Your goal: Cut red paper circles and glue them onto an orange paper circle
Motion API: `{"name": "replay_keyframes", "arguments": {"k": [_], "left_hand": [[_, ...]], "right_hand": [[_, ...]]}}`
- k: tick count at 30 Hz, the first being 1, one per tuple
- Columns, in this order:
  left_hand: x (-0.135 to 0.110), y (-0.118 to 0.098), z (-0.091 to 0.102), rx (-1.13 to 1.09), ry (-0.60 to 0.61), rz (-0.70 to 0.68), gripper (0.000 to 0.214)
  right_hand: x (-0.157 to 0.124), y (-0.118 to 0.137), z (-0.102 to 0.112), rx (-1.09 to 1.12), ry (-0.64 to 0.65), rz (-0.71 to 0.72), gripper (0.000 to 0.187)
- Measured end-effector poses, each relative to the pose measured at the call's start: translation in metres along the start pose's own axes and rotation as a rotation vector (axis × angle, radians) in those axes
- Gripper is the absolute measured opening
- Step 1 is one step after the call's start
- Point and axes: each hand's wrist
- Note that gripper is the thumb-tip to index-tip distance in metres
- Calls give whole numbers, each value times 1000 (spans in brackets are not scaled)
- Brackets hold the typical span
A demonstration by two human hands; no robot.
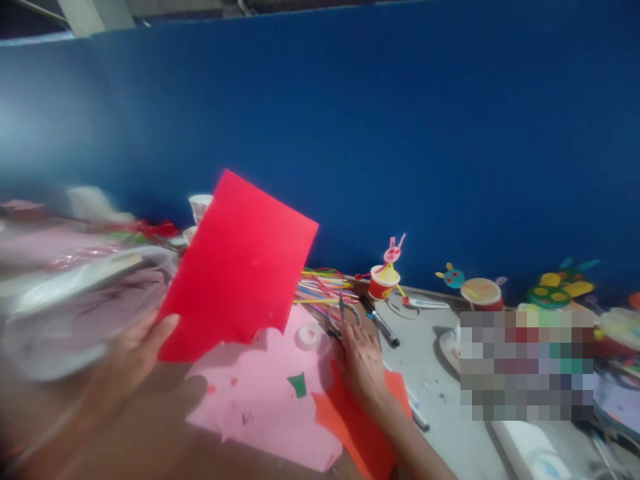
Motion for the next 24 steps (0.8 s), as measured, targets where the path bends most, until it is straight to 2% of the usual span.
{"name": "replay_keyframes", "arguments": {"k": [3, 5, 6, 8, 9, 10, 12, 15, 18, 21, 24], "left_hand": [[11, -4, -14, -266, 44, 25, 37], [16, -5, -29, -403, 110, -1, 41], [18, -7, -36, -444, 133, -18, 42], [22, -10, -46, -490, 161, -32, 41], [24, -12, -49, -501, 163, -34, 40], [26, -14, -51, -507, 159, -38, 39], [29, -15, -51, -528, 147, -45, 36], [33, -12, -49, -661, 185, -13, 34], [32, -8, -48, -861, 254, 17, 35], [31, -10, -46, -963, 295, 10, 35], [33, -13, -41, -899, 317, -1, 25]], "right_hand": [[7, 1, 5, -12, 22, -32, 40], [17, 14, 17, 121, 17, -72, 51], [23, 22, 25, 268, 36, -76, 52], [39, 39, 38, 701, 182, -57, 44], [47, 47, 41, 917, 225, -94, 42], [56, 53, 41, 1097, 234, -144, 42], [72, 60, 35, 1289, 224, -252, 38], [92, 65, 19, 1365, 135, -352, 34], [107, 68, 11, 1394, 74, -344, 33], [125, 73, 16, 1398, 24, -307, 30], [146, 78, 27, 1368, 27, -257, 30]]}}
Point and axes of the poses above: each hand's wrist, its own x-axis towards the middle knuckle, its own z-axis out of the back of the hand, y = z × x, and after that the axes turned 1 degree about y, right-handed
